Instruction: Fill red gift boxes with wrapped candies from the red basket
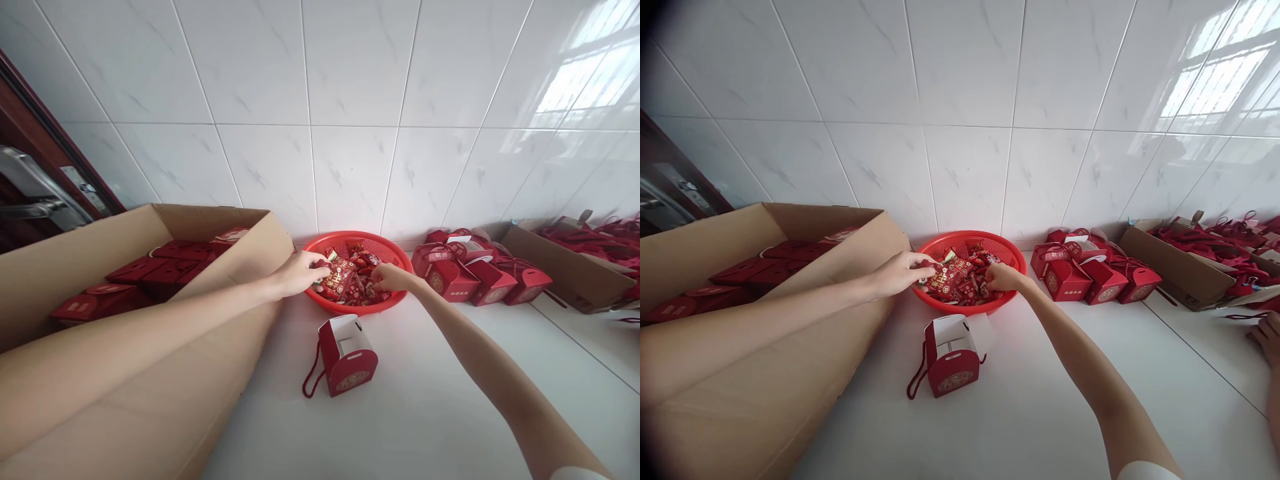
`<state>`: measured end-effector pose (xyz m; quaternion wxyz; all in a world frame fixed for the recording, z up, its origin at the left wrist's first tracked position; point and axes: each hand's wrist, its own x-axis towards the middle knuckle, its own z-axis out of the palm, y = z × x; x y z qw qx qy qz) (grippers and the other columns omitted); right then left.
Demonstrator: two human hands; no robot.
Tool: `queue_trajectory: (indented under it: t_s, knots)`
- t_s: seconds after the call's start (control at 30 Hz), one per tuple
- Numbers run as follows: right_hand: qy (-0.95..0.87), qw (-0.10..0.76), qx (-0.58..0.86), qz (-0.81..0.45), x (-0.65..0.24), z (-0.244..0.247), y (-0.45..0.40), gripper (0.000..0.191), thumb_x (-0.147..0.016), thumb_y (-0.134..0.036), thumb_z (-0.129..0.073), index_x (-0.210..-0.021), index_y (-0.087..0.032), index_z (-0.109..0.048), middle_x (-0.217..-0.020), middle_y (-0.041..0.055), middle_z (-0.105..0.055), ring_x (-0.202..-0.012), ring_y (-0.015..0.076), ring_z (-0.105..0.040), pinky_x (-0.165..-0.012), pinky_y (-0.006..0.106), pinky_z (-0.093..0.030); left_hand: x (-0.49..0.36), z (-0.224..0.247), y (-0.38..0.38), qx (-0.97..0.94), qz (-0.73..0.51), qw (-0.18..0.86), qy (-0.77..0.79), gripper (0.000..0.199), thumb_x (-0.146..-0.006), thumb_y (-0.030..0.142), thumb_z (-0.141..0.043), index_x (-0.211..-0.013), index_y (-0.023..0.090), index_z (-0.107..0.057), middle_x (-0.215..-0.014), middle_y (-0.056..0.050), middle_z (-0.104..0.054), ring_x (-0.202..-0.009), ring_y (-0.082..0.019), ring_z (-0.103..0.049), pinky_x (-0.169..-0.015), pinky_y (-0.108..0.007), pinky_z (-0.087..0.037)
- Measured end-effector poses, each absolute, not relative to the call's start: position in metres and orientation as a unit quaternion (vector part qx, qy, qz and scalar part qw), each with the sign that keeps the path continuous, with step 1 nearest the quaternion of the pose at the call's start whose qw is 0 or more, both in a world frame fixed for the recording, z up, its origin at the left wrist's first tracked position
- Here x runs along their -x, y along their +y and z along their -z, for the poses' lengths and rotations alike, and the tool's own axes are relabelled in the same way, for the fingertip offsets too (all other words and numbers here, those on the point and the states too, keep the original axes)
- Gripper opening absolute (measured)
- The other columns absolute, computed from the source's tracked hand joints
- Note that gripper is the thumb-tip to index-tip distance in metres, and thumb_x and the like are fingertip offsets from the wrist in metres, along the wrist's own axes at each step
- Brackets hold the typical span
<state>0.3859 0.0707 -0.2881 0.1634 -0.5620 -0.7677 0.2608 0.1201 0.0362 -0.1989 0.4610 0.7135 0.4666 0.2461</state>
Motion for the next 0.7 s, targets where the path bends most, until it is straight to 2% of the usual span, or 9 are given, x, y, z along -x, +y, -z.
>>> queue_trajectory:
  t_s: [0.23,0.4,0.47,0.63,0.7]
  knots:
    - [-0.695,0.338,0.500,-0.391,-0.392,0.278,0.060,0.023,-0.070,-0.039,-0.064,-0.063,-0.020,-0.055,-0.058,-0.0018,-0.060,-0.059,0.0147,-0.058,-0.057,0.027,-0.045,-0.120,0.201,0.038,-0.710,-0.245,0.465,0.470,0.017,-0.070,0.032,-0.071,-0.072,0.016,-0.066,-0.069,0.001,-0.062,-0.064,-0.016,-0.062,-0.066,-0.032,-0.055]
    - [-0.628,0.437,0.458,-0.453,-0.385,0.271,0.047,0.027,-0.070,-0.044,-0.068,-0.072,-0.021,-0.054,-0.056,-0.0046,-0.056,-0.050,0.0119,-0.056,-0.052,0.026,-0.044,-0.118,0.204,0.041,-0.714,-0.246,0.466,0.461,0.023,-0.069,0.037,-0.073,-0.074,0.016,-0.067,-0.070,0.000,-0.063,-0.066,-0.017,-0.063,-0.067,-0.034,-0.055]
    - [-0.602,0.467,0.435,-0.480,-0.380,0.267,0.041,0.030,-0.070,-0.045,-0.070,-0.074,-0.022,-0.051,-0.057,-0.0060,-0.055,-0.048,0.0110,-0.056,-0.052,0.026,-0.046,-0.118,0.206,0.042,-0.718,-0.251,0.463,0.456,0.025,-0.069,0.037,-0.073,-0.081,0.016,-0.069,-0.070,0.001,-0.063,-0.065,-0.017,-0.063,-0.066,-0.034,-0.055]
    - [-0.554,0.498,0.348,-0.570,-0.358,0.253,0.024,0.030,-0.069,-0.037,-0.078,-0.078,-0.021,-0.053,-0.066,-0.0036,-0.064,-0.055,0.0146,-0.067,-0.058,0.027,-0.052,-0.115,0.214,0.048,-0.735,-0.264,0.448,0.434,0.045,-0.076,0.029,-0.064,-0.119,0.019,-0.066,-0.076,0.001,-0.066,-0.063,-0.017,-0.067,-0.069,-0.033,-0.054]
    - [-0.575,0.486,0.342,-0.563,-0.347,0.247,0.018,0.028,-0.071,-0.036,-0.078,-0.079,-0.021,-0.055,-0.068,-0.0024,-0.067,-0.059,0.0169,-0.070,-0.058,0.027,-0.052,-0.115,0.214,0.048,-0.758,-0.257,0.439,0.408,0.042,-0.077,0.028,-0.062,-0.118,0.019,-0.067,-0.084,-0.002,-0.070,-0.069,-0.018,-0.068,-0.073,-0.032,-0.053]
